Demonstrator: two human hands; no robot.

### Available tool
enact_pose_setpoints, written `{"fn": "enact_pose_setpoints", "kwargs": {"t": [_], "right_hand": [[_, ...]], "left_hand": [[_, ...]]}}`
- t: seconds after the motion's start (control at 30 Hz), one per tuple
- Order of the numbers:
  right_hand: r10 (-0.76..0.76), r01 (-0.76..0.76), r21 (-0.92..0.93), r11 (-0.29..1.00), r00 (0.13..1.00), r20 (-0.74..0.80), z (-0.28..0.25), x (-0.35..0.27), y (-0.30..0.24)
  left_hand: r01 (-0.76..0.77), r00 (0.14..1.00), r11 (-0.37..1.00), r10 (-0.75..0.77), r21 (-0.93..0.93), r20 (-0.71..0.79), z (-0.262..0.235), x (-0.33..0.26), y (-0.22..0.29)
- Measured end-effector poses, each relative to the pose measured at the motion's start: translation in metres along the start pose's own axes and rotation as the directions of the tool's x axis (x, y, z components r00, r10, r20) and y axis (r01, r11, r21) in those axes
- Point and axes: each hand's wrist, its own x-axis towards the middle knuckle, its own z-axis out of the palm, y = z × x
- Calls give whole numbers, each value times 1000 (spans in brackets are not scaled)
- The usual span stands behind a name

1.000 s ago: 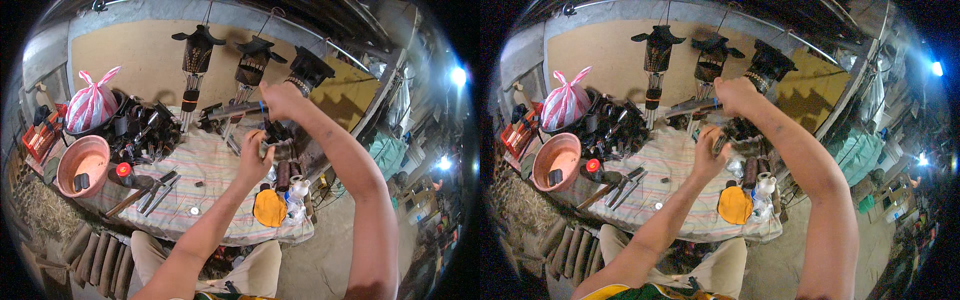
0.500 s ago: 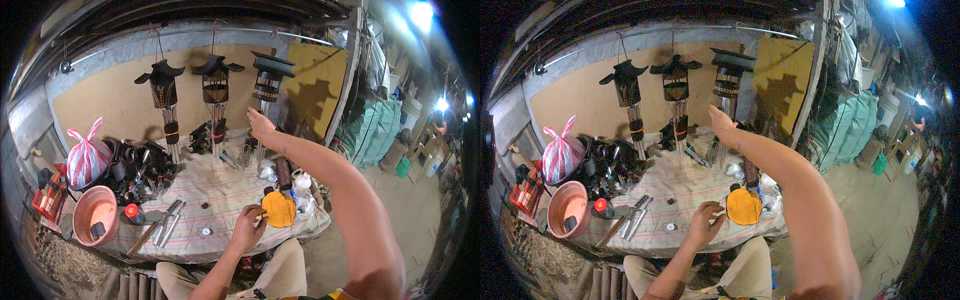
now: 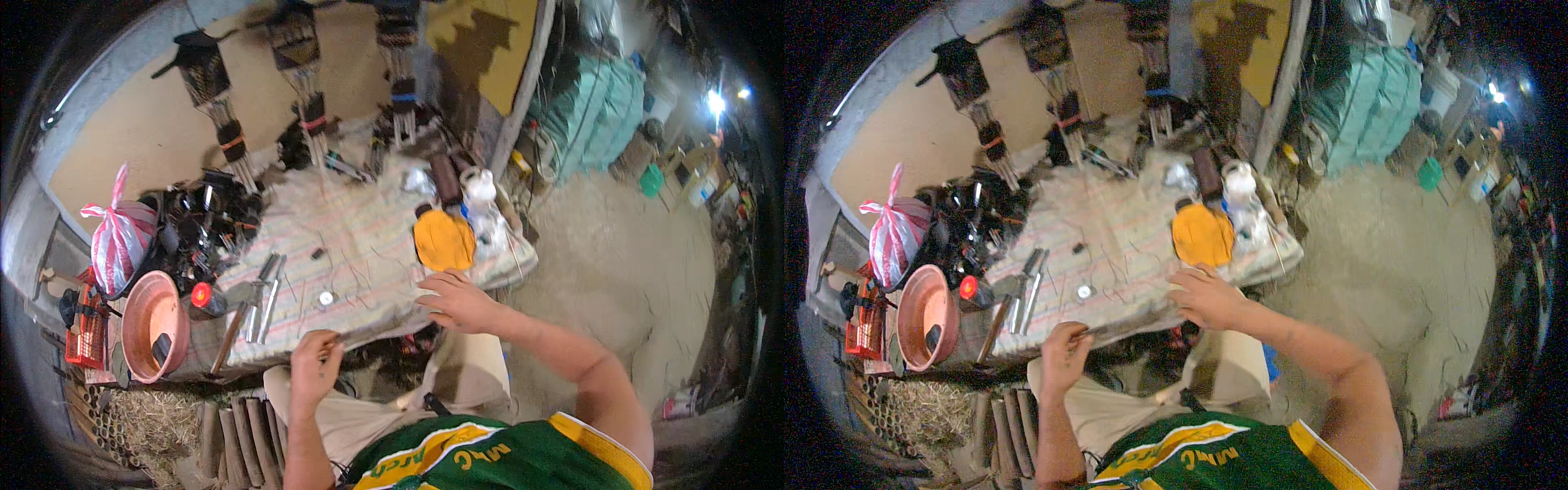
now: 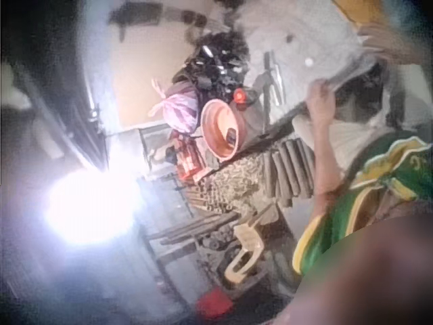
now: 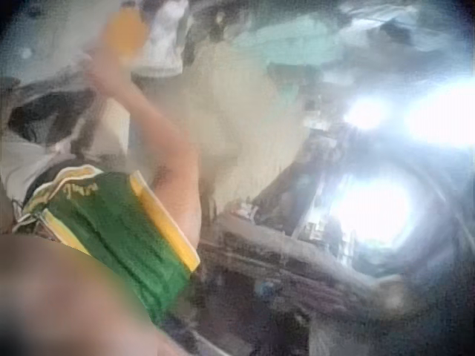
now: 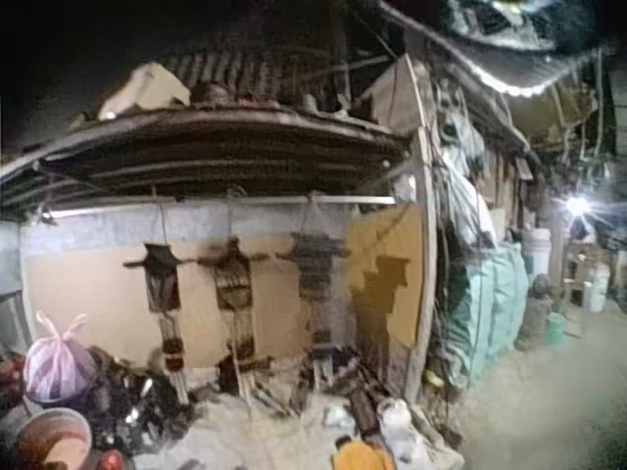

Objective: The person assembles hanging lanterns by inserting metal rods into a black top piece and securing them with colored rubber bands. They handle multiple lantern units, repeatedly inserting rods and wrapping bands to hold them in place.

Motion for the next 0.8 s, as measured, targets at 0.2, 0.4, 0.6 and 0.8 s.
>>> {"fn": "enact_pose_setpoints", "kwargs": {"t": [0.2, 0.4, 0.6, 0.8], "right_hand": [[636, -511, 411, 755, 724, -268, 39, -135, -41], [730, -551, 505, 664, 625, -278, 61, -138, -21], [724, -523, 567, 636, 659, -204, 64, -91, 29], [714, -592, 562, 577, 700, 3, 22, -99, 27]], "left_hand": [[184, 974, 976, -197, 116, 115, -15, -53, -17], [262, 939, 962, -271, 71, 213, 23, -26, -26], [-41, 894, 986, -37, 163, 447, 57, 65, -8], [-119, 800, 980, 1, 157, 600, 93, 142, 55]]}}
